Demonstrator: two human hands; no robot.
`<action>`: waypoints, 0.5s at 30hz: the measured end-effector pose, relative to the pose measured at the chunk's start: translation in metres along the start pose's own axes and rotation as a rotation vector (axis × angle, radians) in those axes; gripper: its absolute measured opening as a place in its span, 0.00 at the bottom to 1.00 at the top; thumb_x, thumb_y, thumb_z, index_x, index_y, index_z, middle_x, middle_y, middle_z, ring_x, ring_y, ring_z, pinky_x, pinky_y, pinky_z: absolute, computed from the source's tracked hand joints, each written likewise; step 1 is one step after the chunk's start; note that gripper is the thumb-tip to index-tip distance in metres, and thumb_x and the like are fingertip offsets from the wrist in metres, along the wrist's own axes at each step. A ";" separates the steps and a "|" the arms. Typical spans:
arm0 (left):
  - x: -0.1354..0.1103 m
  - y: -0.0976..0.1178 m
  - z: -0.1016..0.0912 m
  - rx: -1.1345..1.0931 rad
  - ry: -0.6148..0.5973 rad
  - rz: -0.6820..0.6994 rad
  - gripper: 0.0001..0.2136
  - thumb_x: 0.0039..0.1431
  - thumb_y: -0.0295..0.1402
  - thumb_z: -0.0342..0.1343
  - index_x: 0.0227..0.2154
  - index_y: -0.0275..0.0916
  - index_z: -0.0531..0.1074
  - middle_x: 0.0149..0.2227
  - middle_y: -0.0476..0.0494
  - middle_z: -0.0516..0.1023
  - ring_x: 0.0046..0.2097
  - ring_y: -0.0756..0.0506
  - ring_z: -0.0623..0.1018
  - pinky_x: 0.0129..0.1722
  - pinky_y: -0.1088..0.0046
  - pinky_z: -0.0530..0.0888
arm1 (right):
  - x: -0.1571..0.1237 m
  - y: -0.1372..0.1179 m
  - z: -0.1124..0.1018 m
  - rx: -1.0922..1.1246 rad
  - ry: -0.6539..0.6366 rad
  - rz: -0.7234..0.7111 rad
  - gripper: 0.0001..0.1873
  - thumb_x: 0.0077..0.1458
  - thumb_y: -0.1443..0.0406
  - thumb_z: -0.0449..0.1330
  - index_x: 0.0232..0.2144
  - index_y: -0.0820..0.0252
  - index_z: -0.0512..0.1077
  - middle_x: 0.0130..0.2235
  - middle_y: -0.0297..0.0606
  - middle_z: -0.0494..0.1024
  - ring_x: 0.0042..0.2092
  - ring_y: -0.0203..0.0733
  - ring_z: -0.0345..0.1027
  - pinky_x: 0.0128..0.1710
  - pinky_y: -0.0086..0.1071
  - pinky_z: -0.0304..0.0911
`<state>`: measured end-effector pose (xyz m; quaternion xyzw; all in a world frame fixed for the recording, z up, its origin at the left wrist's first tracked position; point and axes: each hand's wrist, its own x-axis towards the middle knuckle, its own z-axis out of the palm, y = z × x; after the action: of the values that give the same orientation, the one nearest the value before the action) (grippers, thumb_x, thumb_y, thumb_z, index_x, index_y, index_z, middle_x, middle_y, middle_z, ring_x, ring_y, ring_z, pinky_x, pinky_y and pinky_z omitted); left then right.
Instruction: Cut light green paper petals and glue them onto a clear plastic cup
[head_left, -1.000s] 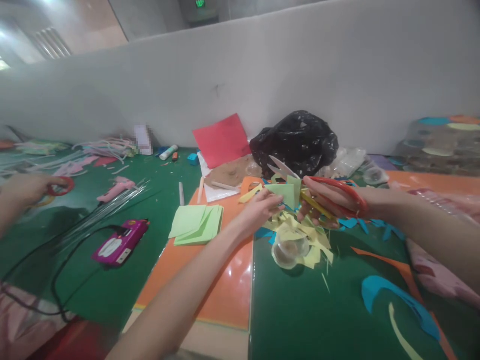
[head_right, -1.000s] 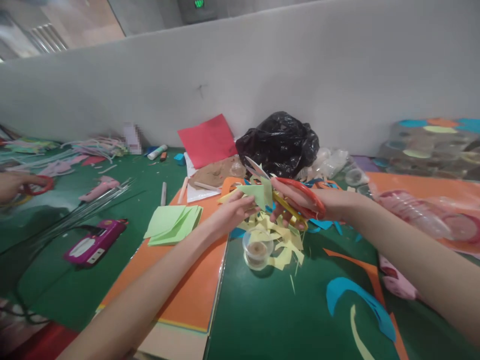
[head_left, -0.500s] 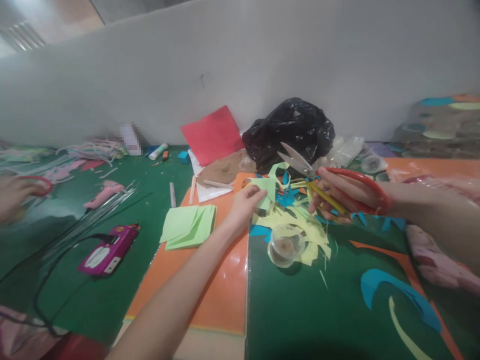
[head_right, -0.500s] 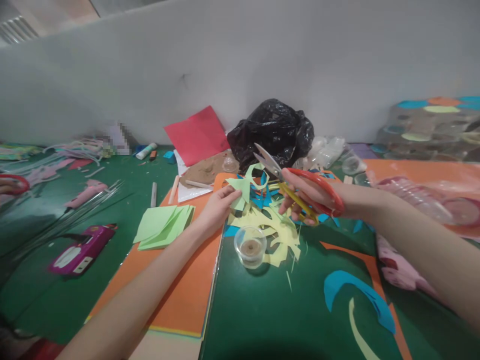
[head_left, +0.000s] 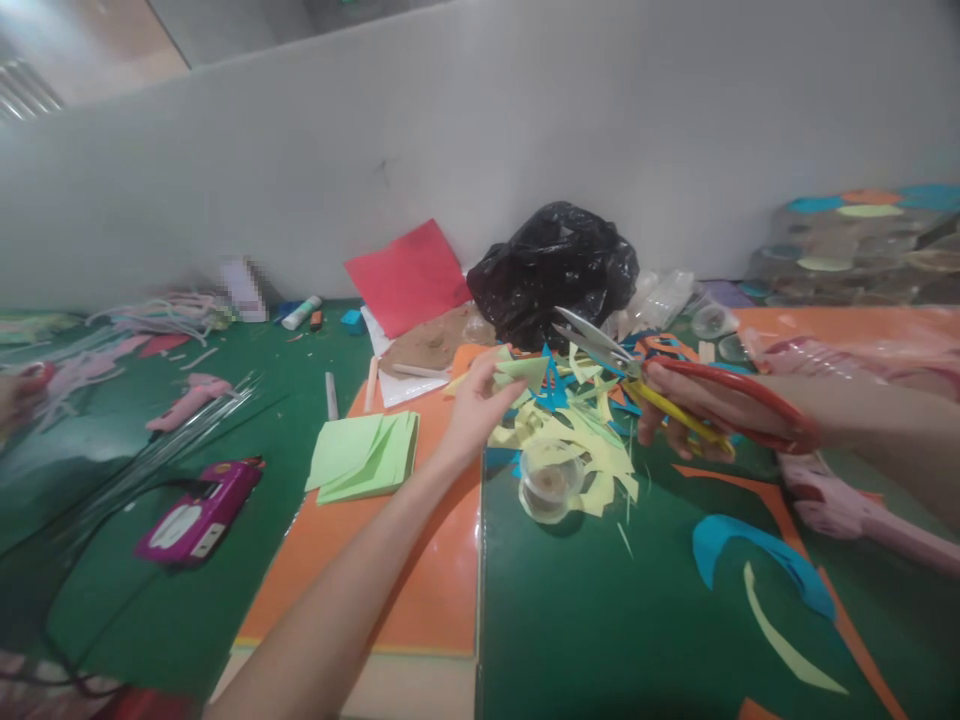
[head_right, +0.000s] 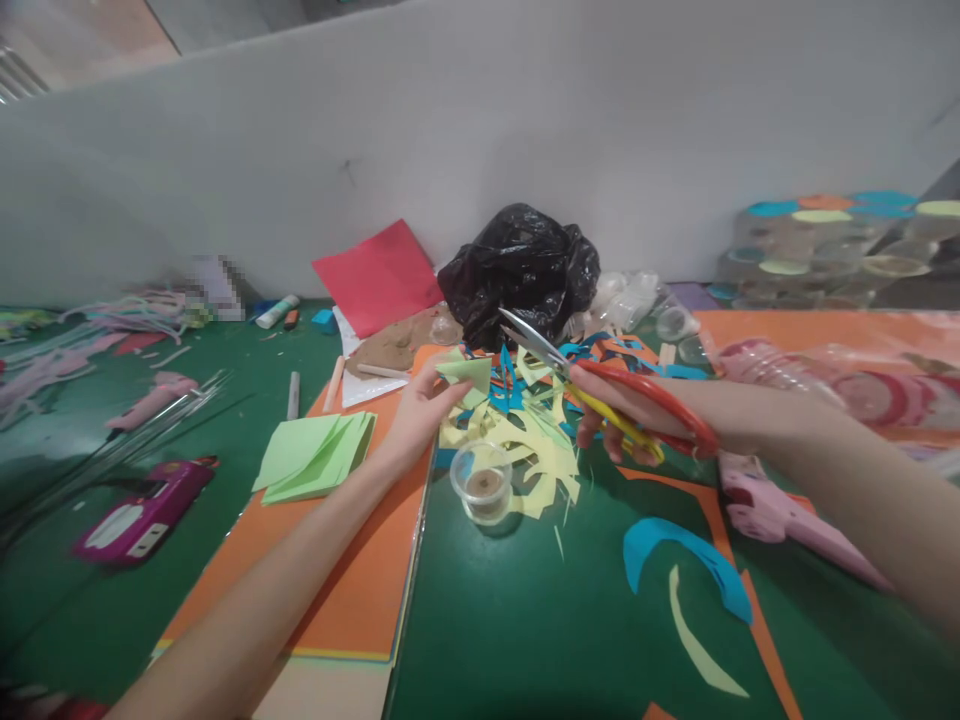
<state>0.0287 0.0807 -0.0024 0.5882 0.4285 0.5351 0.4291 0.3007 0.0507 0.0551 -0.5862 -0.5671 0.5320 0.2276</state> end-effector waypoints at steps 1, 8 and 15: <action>0.000 0.001 0.000 -0.007 -0.012 0.016 0.08 0.52 0.33 0.63 0.37 0.42 0.77 0.56 0.41 0.75 0.57 0.40 0.73 0.54 0.65 0.69 | 0.001 0.000 0.000 -0.049 -0.059 0.017 0.38 0.50 0.30 0.53 0.31 0.58 0.71 0.33 0.46 0.78 0.21 0.35 0.64 0.13 0.27 0.56; 0.002 0.000 0.001 0.040 -0.228 -0.015 0.09 0.51 0.35 0.64 0.36 0.42 0.78 0.54 0.45 0.78 0.52 0.43 0.76 0.50 0.69 0.71 | -0.006 -0.014 -0.001 -0.349 -0.341 -0.115 0.32 0.65 0.40 0.44 0.38 0.58 0.74 0.34 0.41 0.76 0.30 0.38 0.67 0.31 0.32 0.68; 0.002 0.000 0.000 0.180 -0.103 -0.115 0.10 0.53 0.40 0.62 0.33 0.40 0.76 0.31 0.50 0.77 0.29 0.51 0.72 0.30 0.76 0.68 | -0.014 -0.033 0.013 -0.372 -0.385 -0.106 0.32 0.63 0.40 0.45 0.39 0.58 0.74 0.33 0.41 0.75 0.30 0.41 0.67 0.28 0.36 0.67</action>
<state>0.0293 0.0825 -0.0021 0.6256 0.4852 0.4379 0.4259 0.2780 0.0418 0.0847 -0.4755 -0.7179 0.5075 0.0316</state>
